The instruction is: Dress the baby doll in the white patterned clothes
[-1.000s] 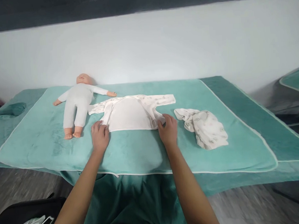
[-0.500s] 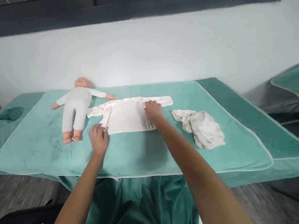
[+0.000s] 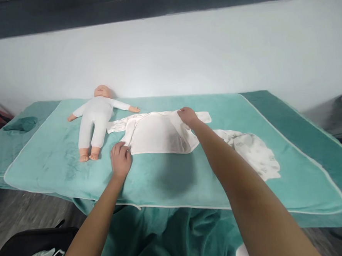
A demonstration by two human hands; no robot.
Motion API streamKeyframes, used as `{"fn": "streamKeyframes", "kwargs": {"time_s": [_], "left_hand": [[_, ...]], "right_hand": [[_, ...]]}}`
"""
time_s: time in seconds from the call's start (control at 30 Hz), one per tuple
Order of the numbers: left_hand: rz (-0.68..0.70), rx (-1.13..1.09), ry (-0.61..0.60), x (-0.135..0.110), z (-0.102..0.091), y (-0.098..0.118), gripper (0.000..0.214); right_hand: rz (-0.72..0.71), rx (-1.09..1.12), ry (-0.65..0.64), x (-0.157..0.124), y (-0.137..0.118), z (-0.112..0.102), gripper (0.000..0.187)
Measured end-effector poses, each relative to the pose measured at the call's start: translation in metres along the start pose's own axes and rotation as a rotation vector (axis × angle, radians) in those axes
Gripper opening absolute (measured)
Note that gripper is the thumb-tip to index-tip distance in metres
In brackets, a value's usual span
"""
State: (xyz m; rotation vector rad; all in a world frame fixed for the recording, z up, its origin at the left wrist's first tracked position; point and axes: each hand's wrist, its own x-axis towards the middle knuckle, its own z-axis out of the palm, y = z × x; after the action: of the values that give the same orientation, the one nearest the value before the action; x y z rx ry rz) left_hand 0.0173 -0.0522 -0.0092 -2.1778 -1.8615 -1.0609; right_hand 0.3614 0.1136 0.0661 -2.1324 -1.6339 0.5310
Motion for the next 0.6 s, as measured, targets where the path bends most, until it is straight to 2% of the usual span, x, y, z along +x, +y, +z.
{"fn": "streamKeyframes", "kwargs": {"time_s": [0.17, 0.37, 0.53, 0.6], "left_hand": [[-0.021, -0.006, -0.018, 0.000, 0.001, -0.001, 0.016], [-0.020, 0.000, -0.025, 0.000, 0.002, 0.000, 0.016], [-0.017, -0.001, -0.019, 0.001, 0.002, 0.000, 0.016], [-0.015, 0.003, -0.020, 0.001, 0.002, -0.001, 0.016]], "right_hand": [[0.062, 0.141, -0.183, -0.006, 0.019, -0.007, 0.028], [0.033, 0.267, -0.182, -0.041, 0.056, -0.005, 0.036], [-0.228, -0.109, -0.129, -0.070, 0.081, -0.008, 0.038], [-0.297, -0.185, -0.097, -0.082, 0.084, -0.008, 0.037]]}}
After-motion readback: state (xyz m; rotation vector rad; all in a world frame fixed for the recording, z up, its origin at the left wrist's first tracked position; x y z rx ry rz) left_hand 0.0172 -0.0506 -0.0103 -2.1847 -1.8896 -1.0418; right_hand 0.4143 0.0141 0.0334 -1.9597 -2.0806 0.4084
